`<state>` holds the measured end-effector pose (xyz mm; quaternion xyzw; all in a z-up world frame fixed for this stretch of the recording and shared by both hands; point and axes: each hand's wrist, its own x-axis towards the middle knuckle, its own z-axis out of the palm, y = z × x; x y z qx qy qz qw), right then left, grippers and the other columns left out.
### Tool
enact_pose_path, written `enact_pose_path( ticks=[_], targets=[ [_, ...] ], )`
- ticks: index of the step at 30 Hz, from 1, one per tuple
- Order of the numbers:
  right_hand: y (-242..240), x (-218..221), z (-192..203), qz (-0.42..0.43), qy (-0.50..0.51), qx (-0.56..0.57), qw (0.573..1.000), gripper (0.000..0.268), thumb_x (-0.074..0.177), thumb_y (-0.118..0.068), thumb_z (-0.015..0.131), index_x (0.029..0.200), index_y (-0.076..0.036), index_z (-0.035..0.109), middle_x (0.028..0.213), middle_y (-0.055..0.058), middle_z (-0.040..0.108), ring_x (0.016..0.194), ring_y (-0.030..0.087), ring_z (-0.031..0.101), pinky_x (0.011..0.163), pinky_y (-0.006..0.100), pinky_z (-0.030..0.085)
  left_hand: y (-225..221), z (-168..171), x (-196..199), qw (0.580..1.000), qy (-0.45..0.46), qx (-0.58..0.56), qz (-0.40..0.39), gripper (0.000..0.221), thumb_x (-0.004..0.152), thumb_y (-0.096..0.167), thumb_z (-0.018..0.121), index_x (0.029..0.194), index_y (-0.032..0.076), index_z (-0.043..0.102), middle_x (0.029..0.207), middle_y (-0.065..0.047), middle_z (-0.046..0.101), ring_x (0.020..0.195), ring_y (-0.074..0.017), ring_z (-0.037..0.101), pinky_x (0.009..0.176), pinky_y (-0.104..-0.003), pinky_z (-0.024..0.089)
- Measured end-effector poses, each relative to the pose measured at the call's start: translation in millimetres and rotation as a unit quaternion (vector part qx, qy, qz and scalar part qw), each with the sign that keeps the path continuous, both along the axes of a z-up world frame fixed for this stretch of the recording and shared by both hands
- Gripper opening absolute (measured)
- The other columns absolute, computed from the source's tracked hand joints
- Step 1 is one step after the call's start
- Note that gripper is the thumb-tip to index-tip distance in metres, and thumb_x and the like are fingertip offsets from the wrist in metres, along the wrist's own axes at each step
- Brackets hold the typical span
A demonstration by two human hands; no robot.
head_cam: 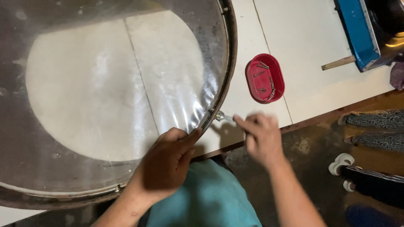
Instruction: Adjusting the tension bolts on a drum using a wrench and fingers
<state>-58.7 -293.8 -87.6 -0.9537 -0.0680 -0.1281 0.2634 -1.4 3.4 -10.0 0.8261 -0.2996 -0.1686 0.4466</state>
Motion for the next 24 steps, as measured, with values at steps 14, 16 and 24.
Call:
enact_pose_path(
  ticks=[14,16,24],
  targets=[
    [-26.6,12.4,54.0,0.003,0.116,-0.036,0.993,0.064,0.081,0.004,0.058,0.136,-0.027,0.070,0.095,0.006,0.057,0.085,0.023,0.054,0.065,0.036,0.050,-7.2,6.6,2.2,0.994,0.097,0.020,0.040,0.051,0.090,0.008,0.056,0.140,0.019,0.065,0.095,-0.004,0.063,0.082,-0.0197,0.066,0.074,-0.031,0.050],
    [0.7,-11.7,50.9,-0.064,0.054,-0.012,0.996,0.055,0.077,0.000,0.062,0.125,-0.023,0.077,0.093,0.003,0.061,0.080,0.021,0.062,0.068,0.036,0.054,-7.0,10.5,2.5,0.993,0.104,0.032,0.037,0.048,0.093,0.010,0.055,0.139,0.017,0.066,0.095,-0.005,0.064,0.082,-0.0203,0.068,0.074,-0.030,0.050],
    [61.7,-34.7,29.9,-0.181,0.000,-0.006,0.984,0.036,0.091,-0.006,0.078,0.121,-0.024,0.077,0.090,-0.001,0.052,0.068,0.015,0.054,0.059,0.029,0.046,-4.1,10.4,2.9,0.997,0.078,0.017,0.022,0.050,0.093,0.008,0.053,0.142,0.014,0.063,0.096,-0.004,0.064,0.087,-0.0190,0.066,0.078,-0.028,0.051]
  ],
)
